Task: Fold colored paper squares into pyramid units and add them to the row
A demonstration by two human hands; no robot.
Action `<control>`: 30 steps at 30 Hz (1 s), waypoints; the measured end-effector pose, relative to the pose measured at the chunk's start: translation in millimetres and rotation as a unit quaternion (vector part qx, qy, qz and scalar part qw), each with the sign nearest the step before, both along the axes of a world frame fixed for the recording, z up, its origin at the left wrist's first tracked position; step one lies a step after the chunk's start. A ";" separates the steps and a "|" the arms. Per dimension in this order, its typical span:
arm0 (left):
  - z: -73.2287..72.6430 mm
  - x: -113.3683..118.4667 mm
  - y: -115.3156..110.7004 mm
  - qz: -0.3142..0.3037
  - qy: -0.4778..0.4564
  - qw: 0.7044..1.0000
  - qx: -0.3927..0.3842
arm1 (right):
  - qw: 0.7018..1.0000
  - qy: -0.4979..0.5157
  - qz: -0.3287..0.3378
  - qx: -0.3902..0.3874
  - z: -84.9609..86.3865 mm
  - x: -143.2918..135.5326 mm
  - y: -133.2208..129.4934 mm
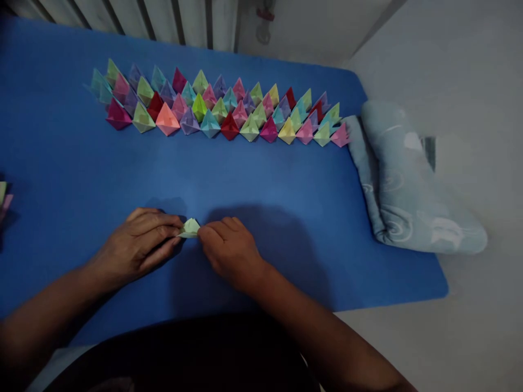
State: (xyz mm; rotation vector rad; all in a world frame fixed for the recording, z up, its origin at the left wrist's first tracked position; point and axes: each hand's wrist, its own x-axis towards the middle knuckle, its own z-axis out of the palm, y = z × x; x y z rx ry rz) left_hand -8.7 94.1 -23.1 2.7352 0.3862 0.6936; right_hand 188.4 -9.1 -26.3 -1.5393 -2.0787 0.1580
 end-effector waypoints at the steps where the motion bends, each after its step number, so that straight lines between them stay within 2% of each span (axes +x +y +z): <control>1: 0.0 0.0 0.0 0.000 -0.001 1.000 0.000 | 1.000 0.003 0.000 -0.001 0.3 0.1 0.1; 10: 0.2 -2.0 0.1 -0.011 0.011 1.000 0.001 | 1.000 -0.010 -0.005 -0.020 4.0 -0.8 0.0; 16: 1.3 -4.4 -1.2 -0.029 0.031 0.999 0.032 | 0.999 -0.029 0.004 0.019 0.9 -0.3 -0.6; 27: -0.4 0.0 0.1 -0.044 0.058 0.997 0.031 | 0.997 -0.030 0.018 0.064 1.1 -1.1 -1.2; 30: 0.7 0.6 -0.3 -0.041 0.054 0.997 0.029 | 0.998 -0.022 0.018 0.055 2.0 -1.5 -2.9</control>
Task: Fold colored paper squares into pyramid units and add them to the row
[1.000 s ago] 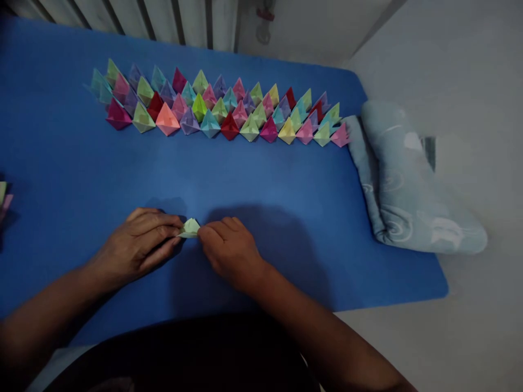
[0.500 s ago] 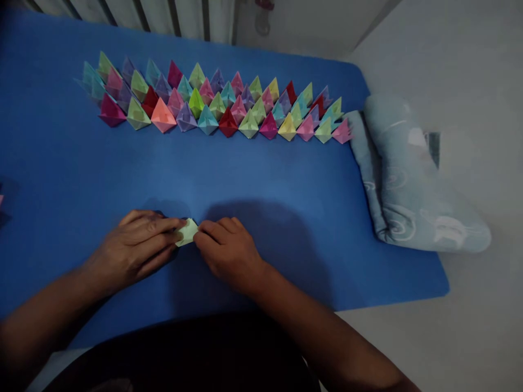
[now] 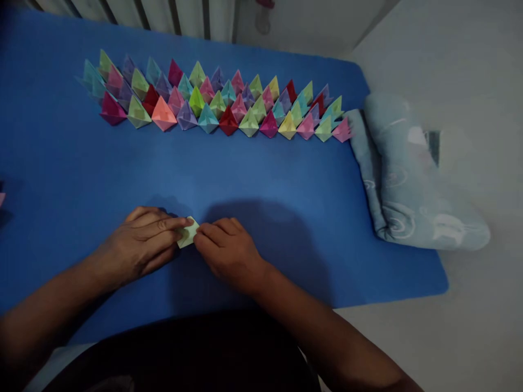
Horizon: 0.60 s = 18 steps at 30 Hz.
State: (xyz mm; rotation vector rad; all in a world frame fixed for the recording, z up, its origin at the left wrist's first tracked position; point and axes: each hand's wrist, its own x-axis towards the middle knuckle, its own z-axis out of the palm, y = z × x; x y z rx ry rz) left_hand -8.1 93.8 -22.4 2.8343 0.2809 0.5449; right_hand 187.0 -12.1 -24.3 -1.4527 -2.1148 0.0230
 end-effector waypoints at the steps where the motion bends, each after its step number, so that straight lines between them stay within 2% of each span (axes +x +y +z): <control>1: 0.3 0.1 -0.1 -0.001 0.000 1.000 -0.003 | 1.000 0.001 -0.004 -0.012 0.3 -0.1 -0.4; 10: -1.0 -0.3 0.6 0.039 -0.007 0.995 -0.092 | 0.998 0.032 -0.028 -0.047 -1.7 -0.4 0.8; 18: -4.5 2.8 1.7 0.078 -0.022 0.992 -0.096 | 0.997 -0.002 -0.044 -0.064 0.2 -3.6 4.6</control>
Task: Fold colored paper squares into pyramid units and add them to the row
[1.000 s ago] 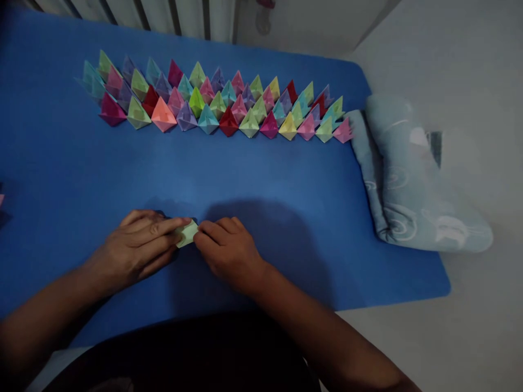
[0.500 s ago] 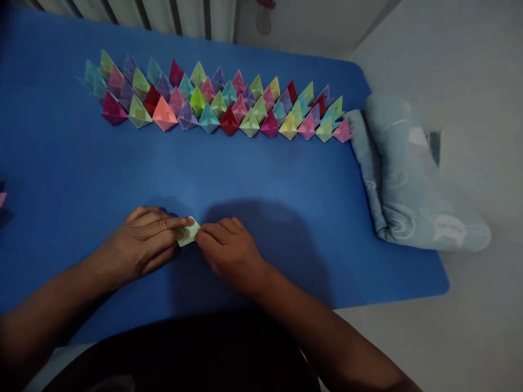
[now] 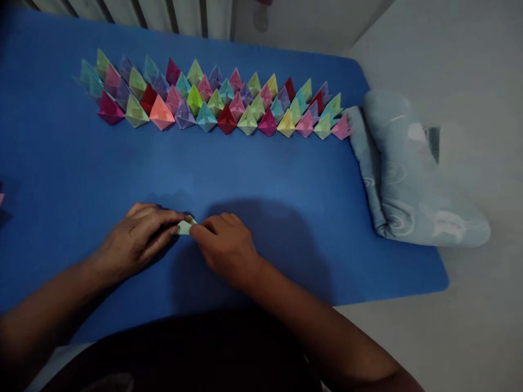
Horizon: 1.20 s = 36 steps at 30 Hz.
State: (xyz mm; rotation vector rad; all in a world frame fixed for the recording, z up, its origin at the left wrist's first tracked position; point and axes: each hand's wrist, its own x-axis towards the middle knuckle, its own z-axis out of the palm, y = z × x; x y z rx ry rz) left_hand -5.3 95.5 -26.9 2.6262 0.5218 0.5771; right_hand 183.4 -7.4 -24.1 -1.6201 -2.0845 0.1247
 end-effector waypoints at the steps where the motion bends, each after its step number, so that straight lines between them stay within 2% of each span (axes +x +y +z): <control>1: 0.0 0.5 -0.2 0.005 -0.001 1.000 0.002 | 1.000 -0.002 -0.002 -0.003 0.3 -0.3 0.1; 10: -2.5 3.6 -0.8 0.029 0.010 1.000 0.001 | 1.000 0.004 0.006 -0.014 -1.2 0.5 -0.2; 26: 1.8 4.8 1.2 0.017 0.022 0.999 -0.046 | 0.999 0.032 0.002 -0.005 -2.0 -0.2 -1.3; 36: 0.2 3.7 2.7 0.014 0.024 0.999 -0.035 | 0.999 0.021 -0.003 -0.027 -1.3 -0.7 -1.4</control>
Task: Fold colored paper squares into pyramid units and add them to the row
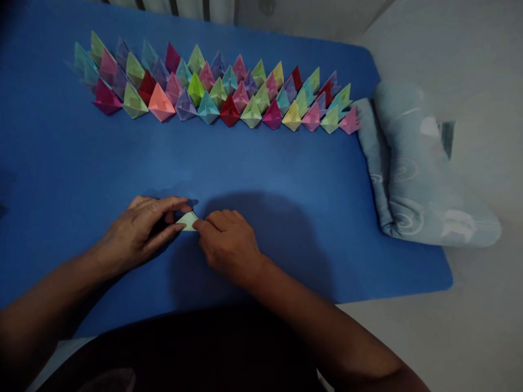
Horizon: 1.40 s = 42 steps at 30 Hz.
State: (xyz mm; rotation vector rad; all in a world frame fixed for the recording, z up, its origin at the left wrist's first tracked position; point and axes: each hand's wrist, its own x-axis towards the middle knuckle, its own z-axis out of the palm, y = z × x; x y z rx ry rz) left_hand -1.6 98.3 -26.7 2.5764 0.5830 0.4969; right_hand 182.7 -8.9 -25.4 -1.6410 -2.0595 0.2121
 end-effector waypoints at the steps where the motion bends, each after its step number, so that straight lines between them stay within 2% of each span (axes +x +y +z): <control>1: -0.9 0.0 -0.1 -0.002 0.000 1.000 0.011 | 1.000 -0.002 0.001 -0.002 -0.1 0.2 -0.1; 10: -4.5 -3.5 -2.4 -0.032 -0.008 0.986 0.165 | 0.999 -0.042 0.020 0.013 -3.2 2.5 -5.8; 15: 1.7 -11.5 -21.4 -0.027 0.050 0.974 0.218 | 0.998 -0.062 0.012 -0.015 -1.9 1.1 -13.5; 19: 6.5 -17.3 -39.0 0.022 0.141 0.967 0.211 | 0.994 -0.100 -0.010 -0.032 -1.9 0.2 -20.8; 22: 8.8 -21.2 -43.8 0.042 0.179 0.959 0.215 | 0.990 -0.128 -0.021 -0.047 -1.4 0.8 -25.7; 27: 11.2 -25.3 -46.5 0.063 0.205 0.949 0.231 | 0.989 -0.135 -0.016 -0.062 2.0 2.5 -30.1; 34: 10.6 -27.5 -53.9 0.087 0.205 0.949 0.222 | 0.994 -0.101 -0.014 -0.030 1.1 4.5 -31.7; 39: 14.0 -6.4 -70.1 0.126 0.208 0.943 0.229 | 0.997 -0.079 -0.014 -0.016 -1.3 5.0 -31.8; 42: 11.1 12.9 -81.8 0.114 0.195 0.950 0.216 | 0.995 -0.089 -0.016 -0.031 0.2 3.4 -31.5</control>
